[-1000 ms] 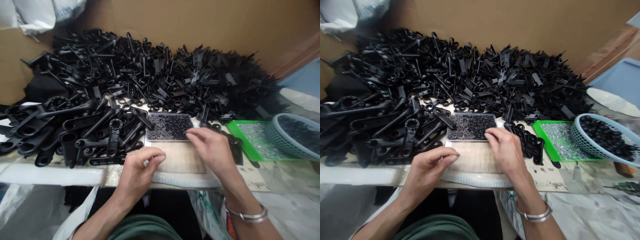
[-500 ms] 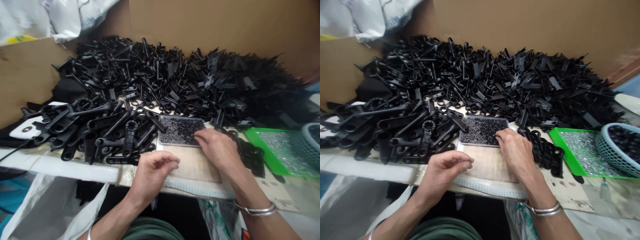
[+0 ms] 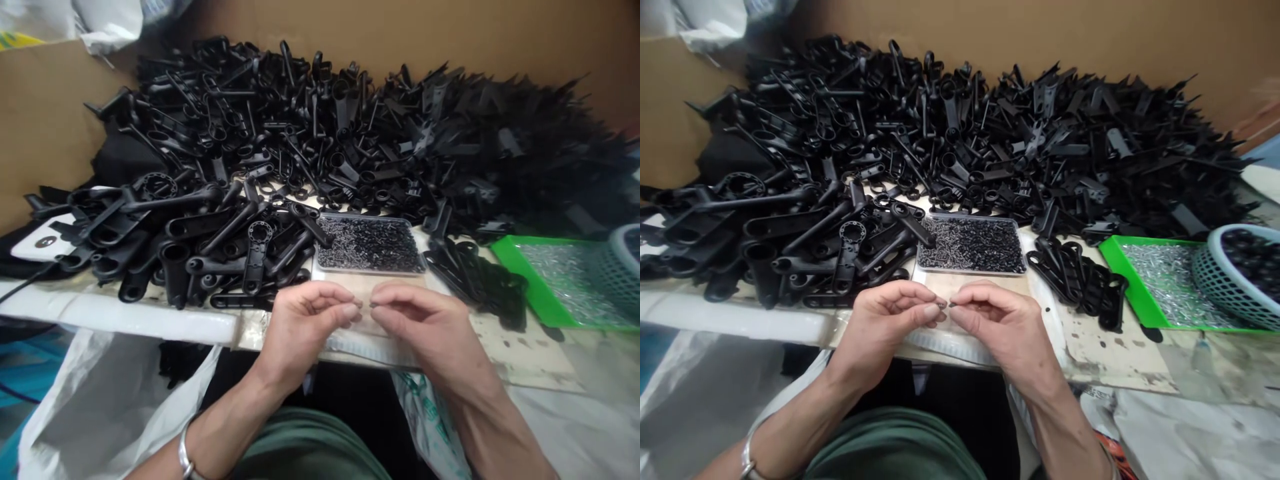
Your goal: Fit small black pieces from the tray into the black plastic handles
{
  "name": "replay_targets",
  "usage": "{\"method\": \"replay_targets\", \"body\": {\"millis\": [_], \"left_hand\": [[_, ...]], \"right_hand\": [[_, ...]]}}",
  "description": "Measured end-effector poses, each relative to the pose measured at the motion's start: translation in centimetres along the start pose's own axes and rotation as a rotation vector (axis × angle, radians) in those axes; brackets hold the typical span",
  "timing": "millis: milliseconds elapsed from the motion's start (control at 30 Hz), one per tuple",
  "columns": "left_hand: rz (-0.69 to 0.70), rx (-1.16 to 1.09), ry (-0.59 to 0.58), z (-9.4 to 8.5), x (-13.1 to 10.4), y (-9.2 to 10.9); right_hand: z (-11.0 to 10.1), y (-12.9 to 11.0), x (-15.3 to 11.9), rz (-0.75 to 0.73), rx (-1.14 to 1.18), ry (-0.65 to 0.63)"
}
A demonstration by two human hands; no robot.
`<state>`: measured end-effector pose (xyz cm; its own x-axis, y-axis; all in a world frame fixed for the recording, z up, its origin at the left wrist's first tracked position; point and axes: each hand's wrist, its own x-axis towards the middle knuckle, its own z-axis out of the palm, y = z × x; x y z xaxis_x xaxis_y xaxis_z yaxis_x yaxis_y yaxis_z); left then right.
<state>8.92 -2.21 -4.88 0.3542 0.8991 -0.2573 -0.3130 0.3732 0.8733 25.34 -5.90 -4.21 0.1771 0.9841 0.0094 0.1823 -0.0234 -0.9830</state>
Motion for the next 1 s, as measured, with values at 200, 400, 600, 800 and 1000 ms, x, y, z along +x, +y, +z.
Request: {"method": "replay_targets", "body": {"millis": [200,400,600,800,1000], "left_hand": [[0.01,0.009,-0.029,0.2,-0.4,0.1],[0.009,0.048,-0.025,0.1,-0.5,0.0],[0.04,0.059,-0.011,0.0,-0.5,-0.3],[0.084,0.079,0.02,0.1,-0.6,-0.4],[0.051,0.147,0.011,0.5,-0.6,-0.2]], "right_hand": [[0.4,0.2,-0.2,-0.054,-0.005,-0.012],[0.5,-0.5,-0.7,-0.249,-0.262,-0.019],[1.1,-0.9,-1.9,-0.502,-0.557,0.026],[1.9,-0.8,-2.2,-0.593,-0.676,0.077],[2.3,-0.2,-1.8,-0.663,-0.742,0.171]]}}
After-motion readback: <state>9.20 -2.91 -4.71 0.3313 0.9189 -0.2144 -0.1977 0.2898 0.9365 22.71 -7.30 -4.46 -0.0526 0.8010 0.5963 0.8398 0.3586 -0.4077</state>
